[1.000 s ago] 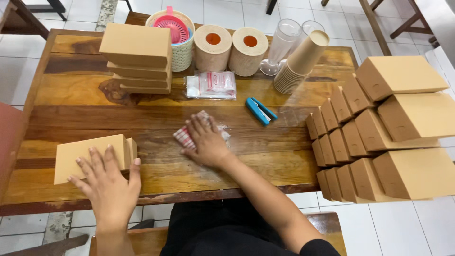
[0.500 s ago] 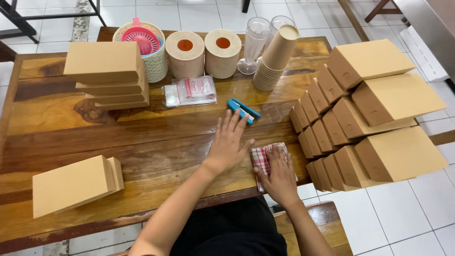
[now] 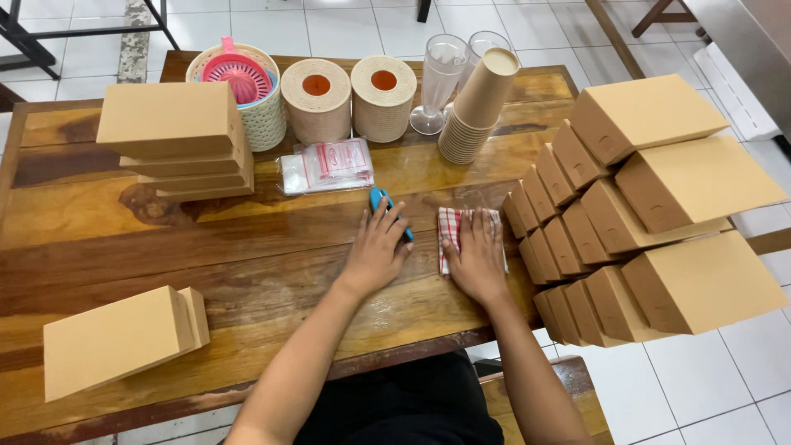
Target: The person assembles a cardboard box by hand, places a plastic bag inside, and staples it to the box's edges using a stapler.
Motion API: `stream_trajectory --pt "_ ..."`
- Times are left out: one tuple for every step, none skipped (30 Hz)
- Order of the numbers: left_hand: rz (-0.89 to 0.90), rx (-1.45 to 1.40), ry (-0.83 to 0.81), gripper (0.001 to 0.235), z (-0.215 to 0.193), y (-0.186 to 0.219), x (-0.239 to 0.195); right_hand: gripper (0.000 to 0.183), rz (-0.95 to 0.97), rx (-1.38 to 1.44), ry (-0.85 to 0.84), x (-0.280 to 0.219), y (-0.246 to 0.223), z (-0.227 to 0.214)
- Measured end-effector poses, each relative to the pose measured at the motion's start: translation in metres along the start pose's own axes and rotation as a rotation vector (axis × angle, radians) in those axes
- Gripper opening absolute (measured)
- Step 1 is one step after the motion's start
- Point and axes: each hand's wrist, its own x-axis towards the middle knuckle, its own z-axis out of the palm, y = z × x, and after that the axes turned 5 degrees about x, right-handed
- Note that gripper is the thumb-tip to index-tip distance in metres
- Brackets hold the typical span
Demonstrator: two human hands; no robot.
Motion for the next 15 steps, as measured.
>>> stream_trajectory --pt "-0.008 0.001 0.0 0.047 -0.004 0.001 -0.001 0.076 -0.006 0.0 -0.005 0.018 -0.002 0.004" --pt "-0.011 -0.045 0.011 0.046 -0.007 0.001 -0.001 0.075 -0.001 0.011 0.009 0.036 -0.004 0.008" --pt "-0.01 -0.089 0.022 0.046 -0.011 0.001 -0.002 0.074 0.006 0.023 0.025 0.054 -0.007 0.012" --pt "-0.014 -0.087 0.022 0.046 -0.007 0.001 -0.003 0.074 0.002 0.025 0.023 0.07 -0.012 0.018" --pt "-0.009 -0.077 0.033 0.046 -0.004 -0.001 -0.003 0.076 0.015 0.032 -0.003 0.087 -0.017 0.023" --pt "-0.003 -0.068 0.043 0.046 -0.001 -0.003 -0.003 0.078 0.027 0.039 -0.029 0.104 -0.022 0.028" --pt "-0.003 -0.066 0.045 0.046 0.0 -0.003 -0.003 0.078 0.026 0.039 -0.028 0.113 -0.03 0.03" --pt "0.014 -0.047 0.063 0.046 0.0 -0.004 -0.003 0.076 0.005 0.047 -0.016 0.122 -0.037 0.032" --pt "0.024 -0.024 0.082 0.046 0.0 -0.007 -0.004 0.075 -0.023 0.056 -0.005 0.133 -0.048 0.036" --pt "0.019 -0.019 0.085 0.046 0.0 -0.008 -0.001 0.075 -0.031 0.058 -0.006 0.14 -0.049 0.039" --pt "0.028 -0.028 0.102 0.044 0.0 -0.008 -0.001 0.072 -0.073 0.022 0.063 0.145 -0.052 0.044" --pt "0.038 -0.036 0.12 0.042 0.001 -0.009 -0.002 0.069 -0.116 -0.013 0.132 0.15 -0.054 0.049" --pt "0.028 -0.033 0.122 0.042 0.004 -0.011 -0.002 0.069 -0.125 -0.011 0.128 0.155 -0.053 0.053" --pt "0.043 -0.051 0.14 0.04 0.007 -0.012 -0.003 0.067 -0.157 -0.022 0.207 0.159 -0.052 0.056" --pt "0.056 -0.067 0.161 0.039 0.009 -0.014 -0.002 0.065 -0.193 -0.033 0.288 0.166 -0.051 0.059"
